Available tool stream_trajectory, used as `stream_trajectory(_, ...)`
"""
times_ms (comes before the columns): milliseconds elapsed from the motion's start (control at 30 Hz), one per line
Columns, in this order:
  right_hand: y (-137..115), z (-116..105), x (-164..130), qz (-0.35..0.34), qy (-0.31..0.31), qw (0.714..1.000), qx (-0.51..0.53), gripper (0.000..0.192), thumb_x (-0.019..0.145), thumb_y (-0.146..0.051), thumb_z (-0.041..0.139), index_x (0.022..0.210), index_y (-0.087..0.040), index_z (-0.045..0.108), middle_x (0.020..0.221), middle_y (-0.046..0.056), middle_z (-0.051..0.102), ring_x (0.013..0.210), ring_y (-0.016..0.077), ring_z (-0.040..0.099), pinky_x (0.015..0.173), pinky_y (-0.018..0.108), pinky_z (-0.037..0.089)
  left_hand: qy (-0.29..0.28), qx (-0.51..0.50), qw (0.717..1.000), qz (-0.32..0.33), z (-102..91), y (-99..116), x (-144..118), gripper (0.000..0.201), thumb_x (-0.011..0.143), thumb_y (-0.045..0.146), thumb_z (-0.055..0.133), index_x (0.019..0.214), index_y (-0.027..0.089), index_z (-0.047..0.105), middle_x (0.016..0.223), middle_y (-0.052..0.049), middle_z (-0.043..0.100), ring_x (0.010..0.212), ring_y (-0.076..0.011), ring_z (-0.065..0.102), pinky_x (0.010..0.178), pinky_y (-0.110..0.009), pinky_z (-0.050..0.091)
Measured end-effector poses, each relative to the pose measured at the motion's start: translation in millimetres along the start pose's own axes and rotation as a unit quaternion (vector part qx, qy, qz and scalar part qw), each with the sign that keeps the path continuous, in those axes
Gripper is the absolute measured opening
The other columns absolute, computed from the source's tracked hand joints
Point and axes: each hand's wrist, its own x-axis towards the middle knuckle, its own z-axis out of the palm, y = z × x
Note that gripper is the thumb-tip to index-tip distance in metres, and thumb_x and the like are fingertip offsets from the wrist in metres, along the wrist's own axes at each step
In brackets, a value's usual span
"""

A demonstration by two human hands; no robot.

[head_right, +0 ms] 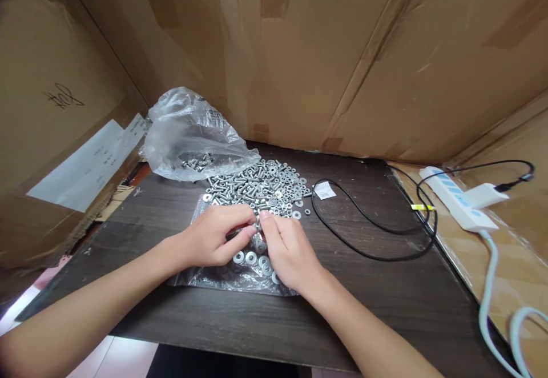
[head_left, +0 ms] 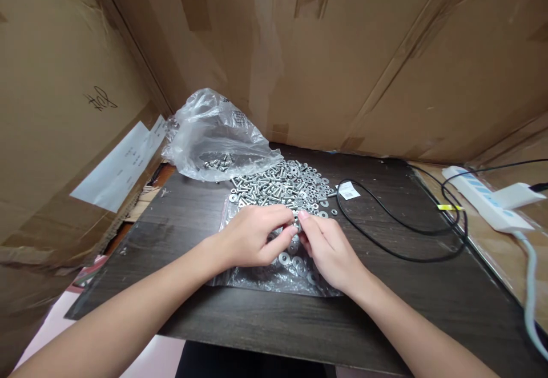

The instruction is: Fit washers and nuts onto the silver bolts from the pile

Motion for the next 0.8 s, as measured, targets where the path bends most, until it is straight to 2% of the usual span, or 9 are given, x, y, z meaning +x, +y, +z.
stream_trajectory(67,-2,-4,-2,-0.149,0.066,0.977,-0.136,0.036,0.099,-0.038,0.039,0.069,-0.019,0.048,0.065,0.001,0.051,0.059,0.0135,0.045,0.057,0.028,0.035,-0.006,-0.167,0.981,-0.096,0.0,1,3,0.031,0.093,0.031,0.042,0.066,0.017,0.041,0.061,0.004,0.039,0.057,-0.0105,0.036,0.055,-0.025,0.029)
stream_trajectory(133,-4,-7,-3,-0.242,0.09,0.941,-0.219,0.023,0.096,-0.033,0.045,0.081,-0.018,0.054,0.075,0.004,0.056,0.066,0.0156,0.051,0.061,0.029,0.039,-0.039,-0.344,0.919,-0.189,0.1,2,6,0.037,0.091,0.037,0.043,0.061,0.018,0.033,0.057,0.005,0.031,0.052,-0.0092,0.029,0.052,-0.024,0.026)
stream_trajectory(200,-4,-8,-3,-0.292,0.095,0.916,-0.256,0.016,0.093,-0.032,0.051,0.089,-0.018,0.057,0.079,0.005,0.059,0.07,0.0167,0.054,0.062,0.029,0.041,-0.09,-0.476,0.836,-0.258,0.6,2,7,0.04,0.087,0.041,0.046,0.058,0.02,0.029,0.055,0.006,0.025,0.049,-0.0081,0.023,0.048,-0.023,0.021)
stream_trajectory(267,-4,-7,-3,-0.326,0.091,0.902,-0.269,0.014,0.091,-0.031,0.054,0.086,-0.018,0.057,0.075,0.005,0.059,0.067,0.0162,0.053,0.06,0.028,0.041,-0.147,-0.547,0.77,-0.293,1.2,3,6,0.041,0.084,0.041,0.049,0.057,0.02,0.026,0.053,0.007,0.022,0.047,-0.0073,0.019,0.047,-0.024,0.015)
stream_trajectory(367,-4,-6,-3,-0.358,0.089,0.887,-0.279,0.016,0.09,-0.029,0.055,0.078,-0.018,0.055,0.068,0.003,0.056,0.061,0.0144,0.05,0.056,0.027,0.038,-0.222,-0.588,0.72,-0.294,1.7,3,4,0.041,0.084,0.039,0.048,0.056,0.02,0.024,0.05,0.007,0.02,0.046,-0.0073,0.013,0.047,-0.026,0.01)
stream_trajectory(467,-4,-5,-3,-0.374,0.097,0.874,-0.295,0.021,0.092,-0.029,0.054,0.074,-0.018,0.054,0.062,0.001,0.052,0.057,0.0132,0.046,0.054,0.027,0.035,-0.235,-0.599,0.71,-0.285,1.8,4,3,0.041,0.086,0.039,0.047,0.056,0.02,0.025,0.05,0.007,0.019,0.047,-0.0078,0.012,0.048,-0.027,0.009)
stream_trajectory(633,-3,-8,-2,-0.386,0.106,0.854,-0.332,0.033,0.098,-0.032,0.045,0.069,-0.019,0.053,0.06,0.001,0.049,0.056,0.0133,0.042,0.054,0.027,0.032,-0.193,-0.598,0.728,-0.276,2.0,6,5,0.038,0.086,0.042,0.05,0.061,0.019,0.033,0.055,0.007,0.023,0.05,-0.0078,0.016,0.048,-0.025,0.011)
stream_trajectory(700,-2,-9,-2,-0.39,0.111,0.847,-0.344,0.036,0.099,-0.032,0.042,0.067,-0.019,0.05,0.059,0.001,0.048,0.055,0.0134,0.04,0.054,0.028,0.03,-0.176,-0.577,0.753,-0.265,1.7,9,5,0.035,0.085,0.039,0.051,0.062,0.019,0.035,0.057,0.007,0.027,0.05,-0.0078,0.02,0.048,-0.024,0.014)
stream_trajectory(800,-2,-10,-2,-0.379,0.114,0.856,-0.332,0.036,0.099,-0.028,0.041,0.064,-0.02,0.046,0.058,0.0,0.046,0.053,0.0127,0.038,0.054,0.028,0.029,-0.151,-0.496,0.827,-0.219,1.4,13,4,0.029,0.087,0.034,0.048,0.064,0.017,0.041,0.06,0.005,0.034,0.053,-0.0089,0.03,0.049,-0.023,0.024)
